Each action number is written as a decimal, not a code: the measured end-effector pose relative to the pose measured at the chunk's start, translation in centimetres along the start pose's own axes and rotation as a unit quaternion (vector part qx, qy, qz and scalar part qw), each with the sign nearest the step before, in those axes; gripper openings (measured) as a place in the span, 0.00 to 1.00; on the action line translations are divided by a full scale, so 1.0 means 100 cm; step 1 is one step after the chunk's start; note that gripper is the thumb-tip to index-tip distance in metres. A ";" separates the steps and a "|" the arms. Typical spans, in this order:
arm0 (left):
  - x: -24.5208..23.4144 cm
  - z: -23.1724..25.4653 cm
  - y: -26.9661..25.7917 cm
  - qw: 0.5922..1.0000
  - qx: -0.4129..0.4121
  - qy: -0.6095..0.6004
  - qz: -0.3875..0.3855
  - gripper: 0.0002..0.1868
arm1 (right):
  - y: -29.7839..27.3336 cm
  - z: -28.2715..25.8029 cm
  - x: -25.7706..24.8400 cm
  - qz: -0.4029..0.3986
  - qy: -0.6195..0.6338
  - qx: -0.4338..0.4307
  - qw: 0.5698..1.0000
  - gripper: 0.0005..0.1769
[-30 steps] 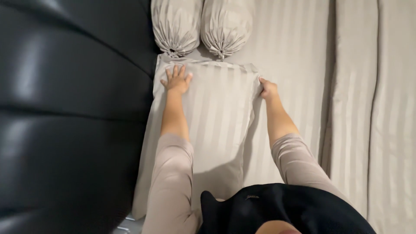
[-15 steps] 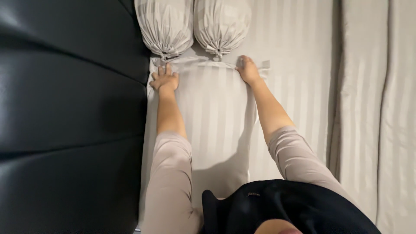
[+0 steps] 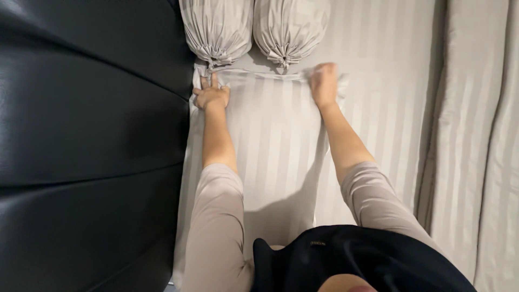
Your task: Arranging pillows and bolsters on a bed and sweeping the bedsheet surface.
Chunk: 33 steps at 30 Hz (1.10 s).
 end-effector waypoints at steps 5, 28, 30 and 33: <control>-0.002 0.004 0.001 0.999 -0.039 -0.023 -0.014 0.36 | -0.003 0.010 -0.004 -0.182 -0.037 -0.073 0.980 0.11; 0.022 -0.002 -0.133 0.982 0.143 -0.101 0.077 0.41 | -0.116 0.051 -0.099 -0.068 0.390 0.536 0.745 0.21; 0.024 -0.008 -0.163 0.983 0.148 -0.077 0.071 0.42 | -0.135 0.042 -0.105 -0.180 0.361 0.527 0.748 0.16; 0.042 -0.021 -0.199 0.980 0.160 -0.049 0.104 0.43 | -0.193 0.095 -0.060 -0.072 0.404 0.474 0.779 0.16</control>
Point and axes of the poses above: each hand's wrist, its own y-axis towards the middle knuckle, its own x-axis out of the palm, z = x × y, the point moved 1 cm from there along y, towards the middle knuckle, and after that the axes turned 10 degrees about -x, right-handed, at the moved point
